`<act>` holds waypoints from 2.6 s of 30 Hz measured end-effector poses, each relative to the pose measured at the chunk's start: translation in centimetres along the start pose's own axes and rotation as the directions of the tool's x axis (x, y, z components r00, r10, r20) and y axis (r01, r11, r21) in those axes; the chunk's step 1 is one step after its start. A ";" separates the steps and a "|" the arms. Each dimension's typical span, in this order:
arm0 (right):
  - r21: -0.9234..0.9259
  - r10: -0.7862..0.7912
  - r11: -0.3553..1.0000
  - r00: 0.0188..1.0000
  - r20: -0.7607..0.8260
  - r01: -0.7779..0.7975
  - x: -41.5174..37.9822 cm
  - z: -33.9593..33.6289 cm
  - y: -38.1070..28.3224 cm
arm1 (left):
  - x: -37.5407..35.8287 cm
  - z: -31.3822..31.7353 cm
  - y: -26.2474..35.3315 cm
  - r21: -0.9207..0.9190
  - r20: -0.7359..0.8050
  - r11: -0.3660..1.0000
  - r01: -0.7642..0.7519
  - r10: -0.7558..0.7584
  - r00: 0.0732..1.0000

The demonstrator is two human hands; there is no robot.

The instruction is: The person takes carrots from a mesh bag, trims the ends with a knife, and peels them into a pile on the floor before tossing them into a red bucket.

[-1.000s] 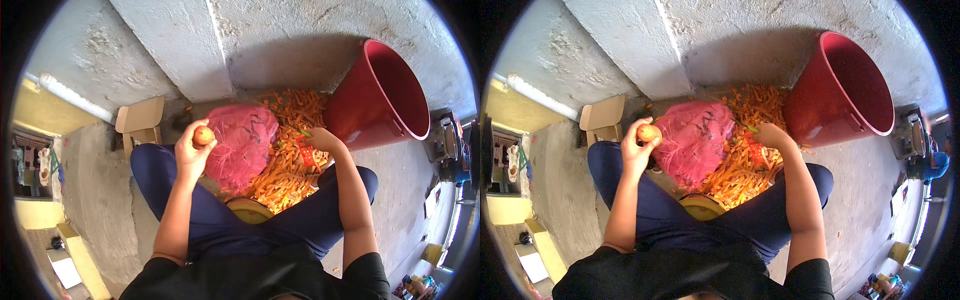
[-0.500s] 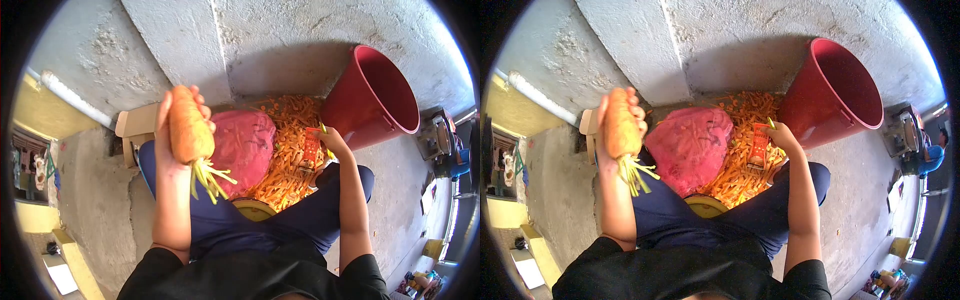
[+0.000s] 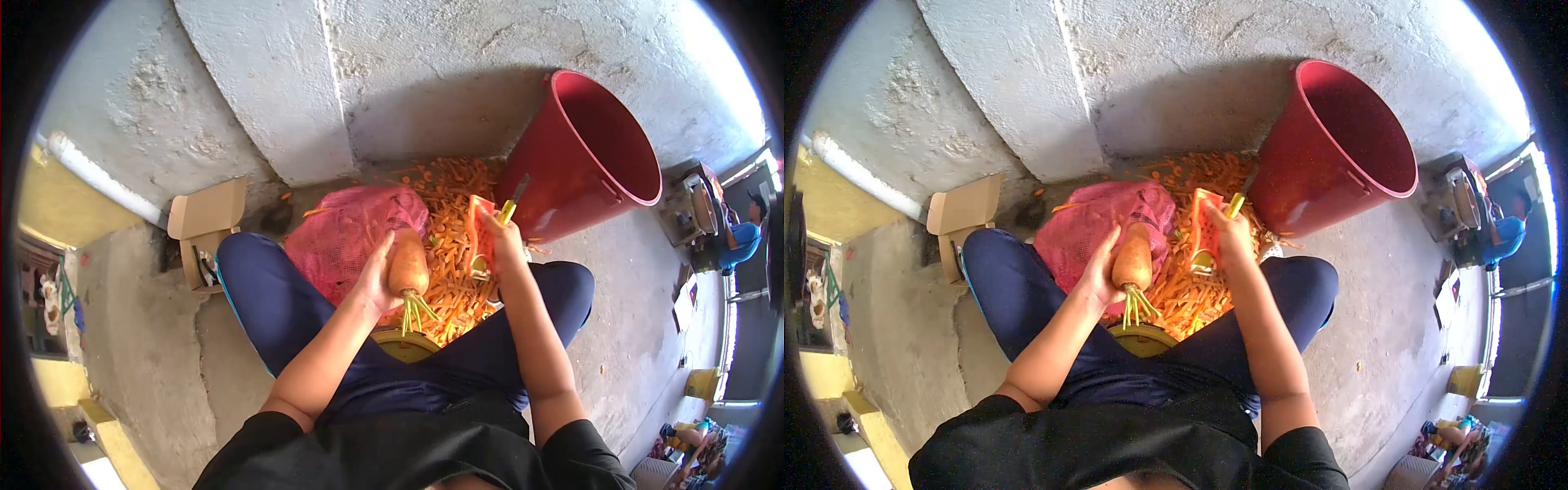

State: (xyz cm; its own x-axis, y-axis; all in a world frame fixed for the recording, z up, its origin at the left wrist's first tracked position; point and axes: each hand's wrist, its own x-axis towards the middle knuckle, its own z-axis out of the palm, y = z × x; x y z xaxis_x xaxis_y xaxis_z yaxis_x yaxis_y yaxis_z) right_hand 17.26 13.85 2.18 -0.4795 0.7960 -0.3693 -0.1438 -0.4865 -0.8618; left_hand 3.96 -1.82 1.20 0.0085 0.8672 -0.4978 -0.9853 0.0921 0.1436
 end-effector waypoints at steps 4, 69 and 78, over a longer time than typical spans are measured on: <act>-0.157 -0.212 0.965 0.977 -0.009 0.208 -2.5 3.7 0.9 | 1.7 -1.6 -1.1 0.069 -0.015 0.996 0.053 -0.052 0.999; -0.688 -0.467 0.591 0.874 0.134 0.421 -4.1 6.5 2.6 | 2.9 -2.2 -2.1 0.162 -0.128 0.987 0.008 0.013 0.992; -0.821 -0.647 0.531 0.727 -0.231 0.211 6.0 0.8 -1.1 | 0.4 -1.9 -4.0 0.404 -0.094 0.911 0.082 -0.048 0.994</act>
State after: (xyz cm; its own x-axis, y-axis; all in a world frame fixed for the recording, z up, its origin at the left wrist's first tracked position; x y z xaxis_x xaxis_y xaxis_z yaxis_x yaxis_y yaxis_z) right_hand 13.85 18.94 1.21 -0.0554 0.9765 0.2083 0.5326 0.2054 -0.8211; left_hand 7.61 -2.79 -1.24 0.0394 0.8119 -0.5825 -0.8281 0.3528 0.4357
